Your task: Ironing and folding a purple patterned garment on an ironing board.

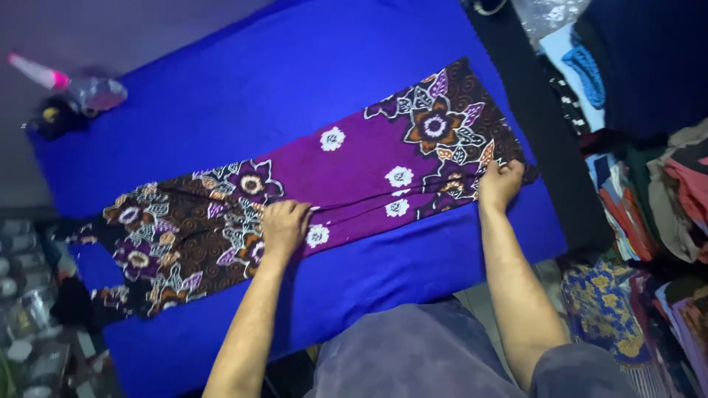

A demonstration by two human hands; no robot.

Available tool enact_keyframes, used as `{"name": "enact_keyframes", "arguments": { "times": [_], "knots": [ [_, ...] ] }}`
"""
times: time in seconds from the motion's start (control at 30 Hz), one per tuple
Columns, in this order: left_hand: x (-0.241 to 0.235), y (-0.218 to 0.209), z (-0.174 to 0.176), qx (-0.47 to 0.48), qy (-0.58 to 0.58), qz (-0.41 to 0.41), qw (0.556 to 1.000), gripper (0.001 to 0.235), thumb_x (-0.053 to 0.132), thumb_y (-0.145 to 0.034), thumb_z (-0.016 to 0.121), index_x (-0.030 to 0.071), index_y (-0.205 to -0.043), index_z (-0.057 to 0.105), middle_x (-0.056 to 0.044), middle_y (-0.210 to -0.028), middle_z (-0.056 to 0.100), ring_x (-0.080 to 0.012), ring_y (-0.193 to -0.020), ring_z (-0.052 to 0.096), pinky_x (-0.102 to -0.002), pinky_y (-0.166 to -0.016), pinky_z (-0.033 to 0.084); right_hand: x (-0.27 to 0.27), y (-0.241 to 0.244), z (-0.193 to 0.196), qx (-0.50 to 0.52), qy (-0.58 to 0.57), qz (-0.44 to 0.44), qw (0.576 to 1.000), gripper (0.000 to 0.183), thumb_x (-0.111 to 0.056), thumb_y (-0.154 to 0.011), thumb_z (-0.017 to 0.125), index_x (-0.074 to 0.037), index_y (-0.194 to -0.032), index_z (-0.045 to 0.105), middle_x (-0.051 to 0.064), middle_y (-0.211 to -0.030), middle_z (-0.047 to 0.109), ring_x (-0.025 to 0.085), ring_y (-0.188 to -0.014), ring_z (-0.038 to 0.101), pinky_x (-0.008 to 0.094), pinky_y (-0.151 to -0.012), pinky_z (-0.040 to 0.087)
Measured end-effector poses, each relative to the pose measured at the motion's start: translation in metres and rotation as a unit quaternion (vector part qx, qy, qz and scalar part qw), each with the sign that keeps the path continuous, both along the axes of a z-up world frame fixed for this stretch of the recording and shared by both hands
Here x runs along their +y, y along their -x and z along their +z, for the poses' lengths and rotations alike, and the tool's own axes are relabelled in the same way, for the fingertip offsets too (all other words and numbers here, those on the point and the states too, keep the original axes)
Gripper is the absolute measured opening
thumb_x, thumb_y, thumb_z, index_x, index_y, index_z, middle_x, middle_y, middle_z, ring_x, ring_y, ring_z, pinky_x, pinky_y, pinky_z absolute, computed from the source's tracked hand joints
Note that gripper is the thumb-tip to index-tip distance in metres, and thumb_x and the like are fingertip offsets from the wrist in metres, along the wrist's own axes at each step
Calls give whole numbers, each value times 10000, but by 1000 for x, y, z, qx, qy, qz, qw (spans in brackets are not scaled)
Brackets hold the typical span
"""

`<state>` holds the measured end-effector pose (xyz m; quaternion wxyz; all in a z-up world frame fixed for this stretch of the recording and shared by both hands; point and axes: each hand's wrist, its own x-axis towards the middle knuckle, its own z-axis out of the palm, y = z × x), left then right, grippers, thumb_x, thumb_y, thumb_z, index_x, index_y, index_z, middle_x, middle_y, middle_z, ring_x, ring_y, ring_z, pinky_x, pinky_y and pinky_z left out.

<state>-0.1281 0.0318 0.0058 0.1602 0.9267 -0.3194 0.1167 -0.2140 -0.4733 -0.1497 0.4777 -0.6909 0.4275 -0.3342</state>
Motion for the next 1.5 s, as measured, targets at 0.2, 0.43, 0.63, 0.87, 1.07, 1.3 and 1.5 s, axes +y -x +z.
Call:
{"name": "enact_keyframes", "arguments": {
  "times": [0.2, 0.43, 0.63, 0.87, 1.07, 1.3, 1.5],
  "knots": [
    [-7, 10, -7, 4, 22, 44, 999, 237, 230, -858, 775, 124, -1068, 742, -61, -1018, 684, -274, -1015, 638, -478, -980, 460, 30, 1, 59, 48, 231, 3, 972, 669, -54, -928, 790, 87, -1423, 364, 272, -1356, 412, 360, -1225, 491, 459, -1065, 402],
    [16, 29, -5, 3, 71, 125, 990, 285, 223, -845, 779, 121, -1108, 739, -79, -1100, 674, -284, -1065, 629, -486, -1017, 447, 129, -50, 70, -64, 156, 210, 963, 471, -5, -1027, 693, 56, -1410, 425, 200, -1355, 478, 280, -1267, 535, 400, -1123, 448],
    [71, 20, -6, -20, 119, 174, 977, 274, 224, -874, 771, 130, -1129, 732, -76, -1148, 661, -288, -1114, 622, -460, -1017, 453, 298, -83, 139, 7, 75, 354, 932, 291, -86, -974, 698, -9, -1238, 600, 112, -1222, 575, 218, -967, 592, 349, -758, 489],
    [189, -17, -10, 9, 190, 292, 937, 225, 233, -927, 725, 150, -1137, 726, -52, -1139, 689, -288, -1057, 659, -437, -937, 500, 470, -135, 154, -37, 229, 538, 811, 139, -123, -981, 732, -46, -1086, 686, 114, -1051, 679, 304, -964, 677, 397, -822, 540],
    [280, -75, -32, 94, 282, 426, 854, 228, 233, -971, 665, 129, -1172, 700, -115, -1106, 700, -365, -996, 682, -458, -821, 548, 553, -180, 165, 12, 344, 601, 721, 248, -226, -873, 825, -95, -1065, 739, 95, -1003, 680, 326, -951, 673, 433, -811, 526],
    [297, -142, -29, 200, 201, 507, 814, 350, 497, -940, 680, 156, -1014, 709, -139, -920, 750, -381, -880, 723, -507, -753, 566, 583, -207, 155, 49, 445, 600, 663, 296, -307, -830, 831, -103, -1031, 756, 80, -1041, 655, 307, -982, 627, 447, -827, 481],
    [284, -159, -38, 247, 128, 508, 815, 448, 526, -901, 667, 92, -1014, 663, -156, -850, 738, -379, -802, 734, -520, -690, 574, 581, -212, 155, 58, 487, 591, 640, 156, -228, -859, 814, -166, -996, 771, 27, -1056, 661, 265, -983, 607, 430, -859, 430]
  ]
}}
